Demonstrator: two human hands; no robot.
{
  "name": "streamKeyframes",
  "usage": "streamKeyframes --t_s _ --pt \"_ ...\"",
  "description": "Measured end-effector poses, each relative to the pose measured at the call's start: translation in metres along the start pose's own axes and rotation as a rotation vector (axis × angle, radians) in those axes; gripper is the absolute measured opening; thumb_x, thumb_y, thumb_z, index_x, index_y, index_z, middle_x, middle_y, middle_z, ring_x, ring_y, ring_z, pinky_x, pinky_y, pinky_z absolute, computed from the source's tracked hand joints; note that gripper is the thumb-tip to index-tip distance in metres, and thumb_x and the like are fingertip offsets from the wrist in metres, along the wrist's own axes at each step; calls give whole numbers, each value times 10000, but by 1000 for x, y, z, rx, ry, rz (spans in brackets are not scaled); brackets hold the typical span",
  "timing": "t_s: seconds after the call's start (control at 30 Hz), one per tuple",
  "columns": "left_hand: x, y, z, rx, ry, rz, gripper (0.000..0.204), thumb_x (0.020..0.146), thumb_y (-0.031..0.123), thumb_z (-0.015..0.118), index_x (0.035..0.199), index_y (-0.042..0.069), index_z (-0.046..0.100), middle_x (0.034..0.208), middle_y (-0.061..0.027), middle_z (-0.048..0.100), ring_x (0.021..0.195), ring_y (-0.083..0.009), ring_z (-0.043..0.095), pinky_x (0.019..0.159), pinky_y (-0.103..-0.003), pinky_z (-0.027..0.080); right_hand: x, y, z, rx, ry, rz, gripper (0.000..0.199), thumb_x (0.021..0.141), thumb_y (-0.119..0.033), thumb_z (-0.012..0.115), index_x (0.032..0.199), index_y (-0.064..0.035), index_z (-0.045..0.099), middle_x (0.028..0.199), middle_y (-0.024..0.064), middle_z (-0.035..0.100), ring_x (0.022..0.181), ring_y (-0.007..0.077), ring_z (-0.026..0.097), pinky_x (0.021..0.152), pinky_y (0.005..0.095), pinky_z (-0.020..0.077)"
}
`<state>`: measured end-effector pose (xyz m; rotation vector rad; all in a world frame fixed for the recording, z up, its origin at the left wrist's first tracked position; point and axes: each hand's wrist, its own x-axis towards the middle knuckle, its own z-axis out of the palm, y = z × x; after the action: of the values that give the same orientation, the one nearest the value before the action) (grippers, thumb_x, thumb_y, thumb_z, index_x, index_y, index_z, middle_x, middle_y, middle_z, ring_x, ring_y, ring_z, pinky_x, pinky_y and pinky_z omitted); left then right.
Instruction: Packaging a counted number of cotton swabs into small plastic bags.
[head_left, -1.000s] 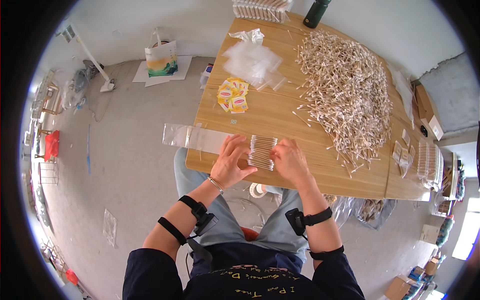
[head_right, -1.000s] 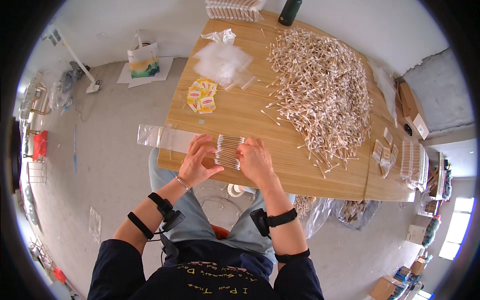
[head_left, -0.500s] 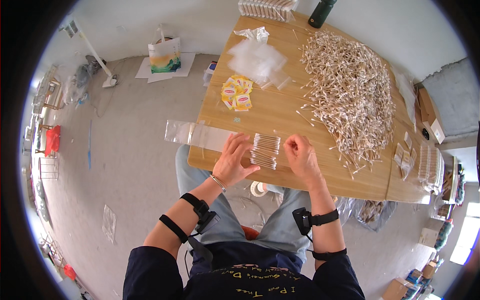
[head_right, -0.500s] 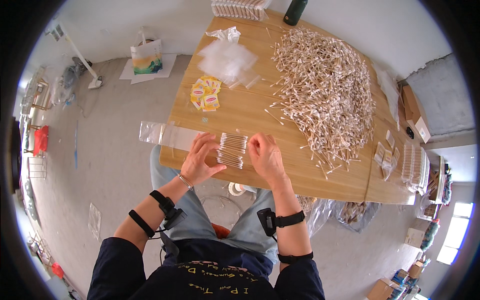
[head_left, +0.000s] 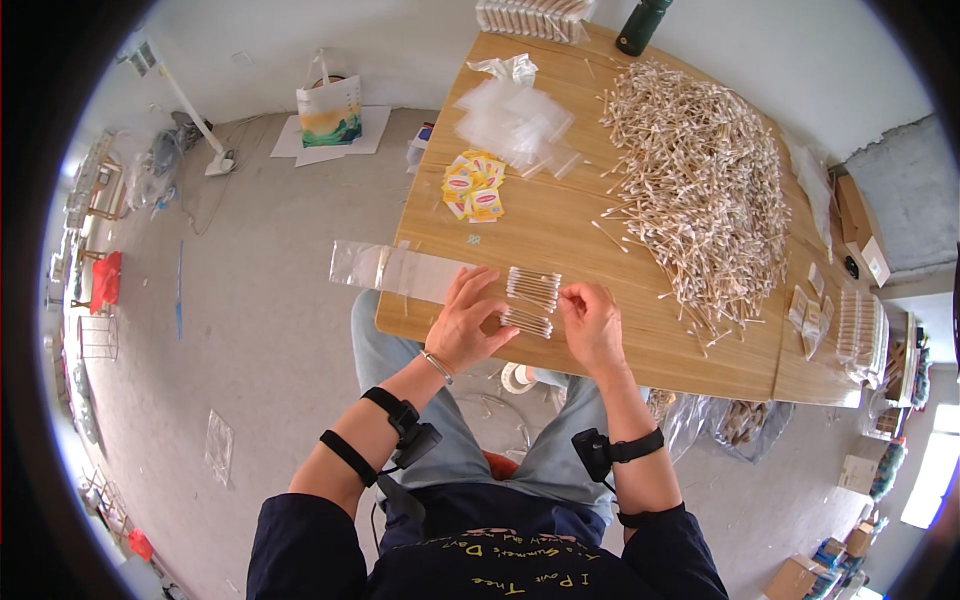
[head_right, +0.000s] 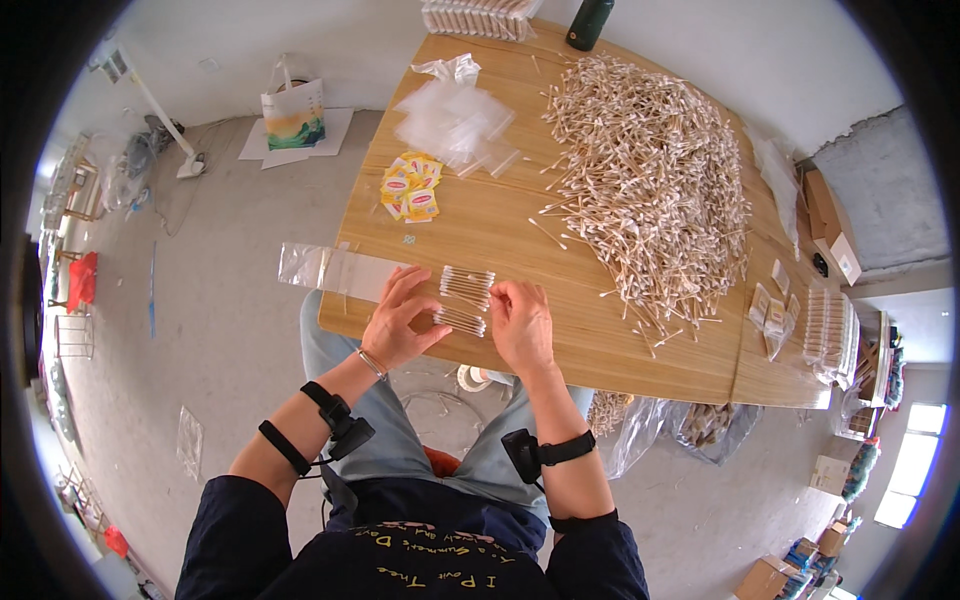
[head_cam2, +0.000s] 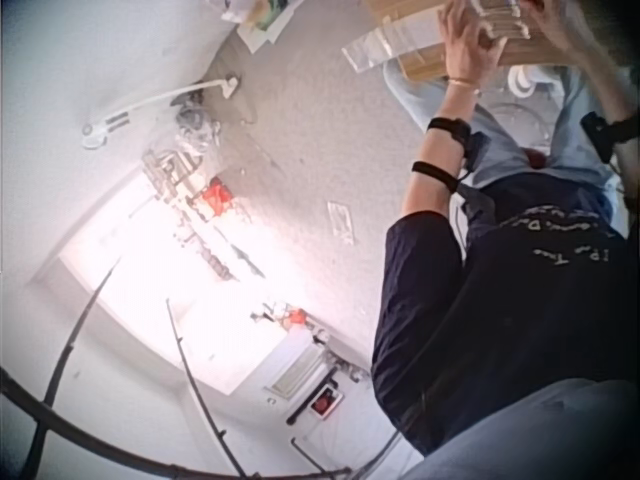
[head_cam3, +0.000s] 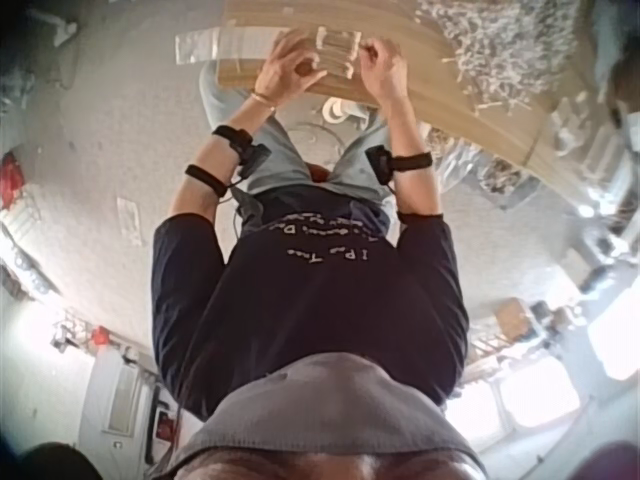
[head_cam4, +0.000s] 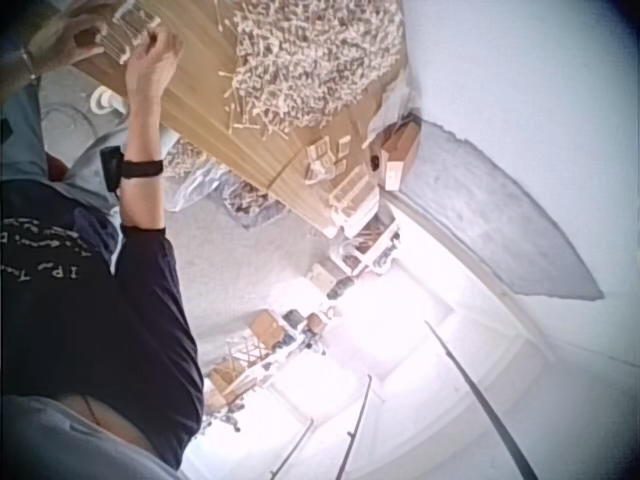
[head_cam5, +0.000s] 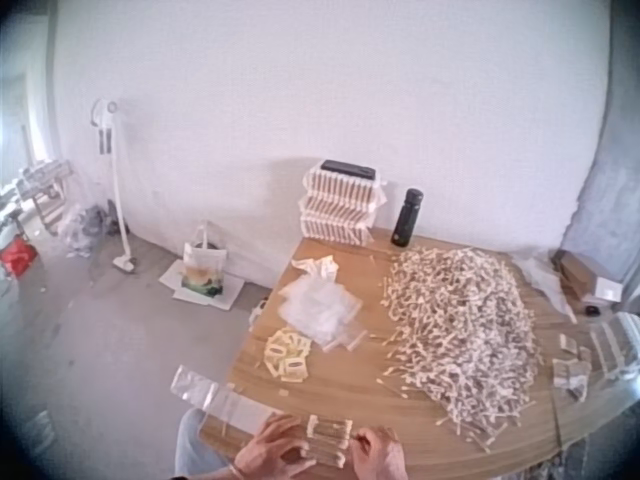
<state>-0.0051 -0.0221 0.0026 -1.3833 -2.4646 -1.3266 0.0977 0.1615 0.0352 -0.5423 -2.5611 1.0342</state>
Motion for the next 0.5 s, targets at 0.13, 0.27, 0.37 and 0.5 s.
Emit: streamKeyframes --t_s 0.13,0.27,0.37,0.5 --pt "-1 -1 -4 28 -45 -30 499 609 208 858 1044 109 635 1321 -147 497 1276 -357 427 1116 -492 307 8 1 -10 141 44 169 54 812 -43 640 865 -47 628 855 114 619 856 324 556 764 426 460" --pt "7 17 -1 98 -70 -82 569 637 260 839 1142 124 614 1354 -149 467 1307 -348 392 1130 -497 281 12 8 1 -44 65 -20 36 833 -60 625 868 -55 628 857 115 611 879 327 554 769 428 460" --pt "4 15 -1 192 -89 -52 605 653 291 826 1190 127 603 1367 -148 454 1325 -345 367 1137 -502 263 4 4 16 -113 -28 -53 44 834 -58 617 877 -61 628 867 117 607 897 330 555 778 429 461" --pt "2 8 -2 158 -89 -6 641 646 293 832 1213 129 582 1361 -147 463 1316 -350 380 1135 -506 265 8 10 17 -29 -4 35 55 834 -55 614 886 -65 628 882 115 605 903 333 555 792 425 465"
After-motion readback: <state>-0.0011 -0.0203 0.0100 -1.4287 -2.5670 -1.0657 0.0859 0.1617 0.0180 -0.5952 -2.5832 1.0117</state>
